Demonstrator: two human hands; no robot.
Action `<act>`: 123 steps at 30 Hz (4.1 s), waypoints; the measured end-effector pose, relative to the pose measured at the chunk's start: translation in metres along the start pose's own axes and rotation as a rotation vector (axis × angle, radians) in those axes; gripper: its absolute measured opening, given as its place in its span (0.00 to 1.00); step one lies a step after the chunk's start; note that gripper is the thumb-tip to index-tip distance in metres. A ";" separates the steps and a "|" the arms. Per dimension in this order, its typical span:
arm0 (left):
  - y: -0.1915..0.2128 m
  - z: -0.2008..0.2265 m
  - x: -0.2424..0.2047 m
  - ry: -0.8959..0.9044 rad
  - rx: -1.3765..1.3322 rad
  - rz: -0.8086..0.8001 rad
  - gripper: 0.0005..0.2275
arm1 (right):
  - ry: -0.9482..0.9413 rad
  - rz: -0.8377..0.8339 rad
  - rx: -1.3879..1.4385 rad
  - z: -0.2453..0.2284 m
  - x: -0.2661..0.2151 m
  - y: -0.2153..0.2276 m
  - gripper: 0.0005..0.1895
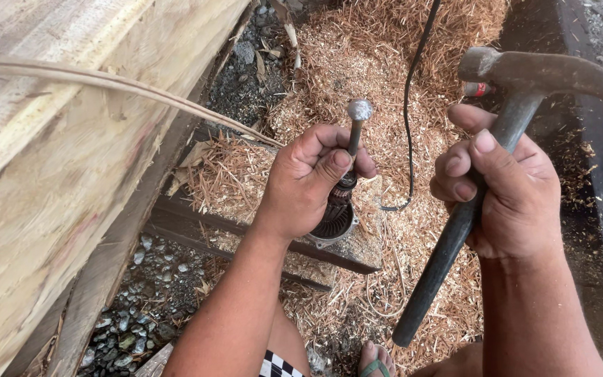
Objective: The person uses a hammer to repeatedly strike a small metal component held in the left hand. The task involves shaping or seating the metal part through continuous hammer blows while seated on the ground.
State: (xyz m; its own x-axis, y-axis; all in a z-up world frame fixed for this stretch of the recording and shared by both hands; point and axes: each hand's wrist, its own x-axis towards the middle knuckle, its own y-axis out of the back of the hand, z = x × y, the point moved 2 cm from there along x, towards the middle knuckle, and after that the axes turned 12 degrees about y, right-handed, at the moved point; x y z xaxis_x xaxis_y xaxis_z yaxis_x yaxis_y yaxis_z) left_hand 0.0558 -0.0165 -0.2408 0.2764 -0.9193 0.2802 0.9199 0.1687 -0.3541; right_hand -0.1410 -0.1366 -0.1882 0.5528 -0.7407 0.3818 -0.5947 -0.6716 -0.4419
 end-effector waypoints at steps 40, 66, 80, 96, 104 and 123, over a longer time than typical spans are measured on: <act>0.006 -0.004 0.000 0.040 0.009 0.025 0.09 | 0.065 -0.238 -0.541 -0.053 0.003 -0.013 0.25; 0.004 0.005 -0.004 0.044 0.056 0.043 0.10 | 0.285 -0.734 -1.583 -0.122 0.041 -0.089 0.27; 0.005 0.001 -0.004 0.015 0.042 0.064 0.10 | 0.338 -0.521 -1.217 -0.119 0.039 -0.072 0.21; 0.007 -0.004 -0.004 -0.005 -0.076 0.018 0.07 | 0.107 -0.034 -0.886 -0.059 -0.015 -0.062 0.15; 0.008 -0.006 -0.002 0.023 -0.113 0.015 0.07 | -0.014 0.003 -0.882 -0.042 -0.021 -0.036 0.14; 0.006 -0.004 -0.006 0.036 -0.044 0.077 0.08 | 0.015 0.005 -0.895 -0.044 -0.022 -0.031 0.11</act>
State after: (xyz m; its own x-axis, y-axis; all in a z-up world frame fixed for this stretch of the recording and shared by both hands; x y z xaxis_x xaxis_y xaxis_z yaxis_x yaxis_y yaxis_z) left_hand 0.0586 -0.0112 -0.2482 0.3349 -0.9165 0.2189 0.8831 0.2243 -0.4120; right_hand -0.1604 -0.1000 -0.1476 0.5451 -0.7397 0.3947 -0.8332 -0.4259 0.3526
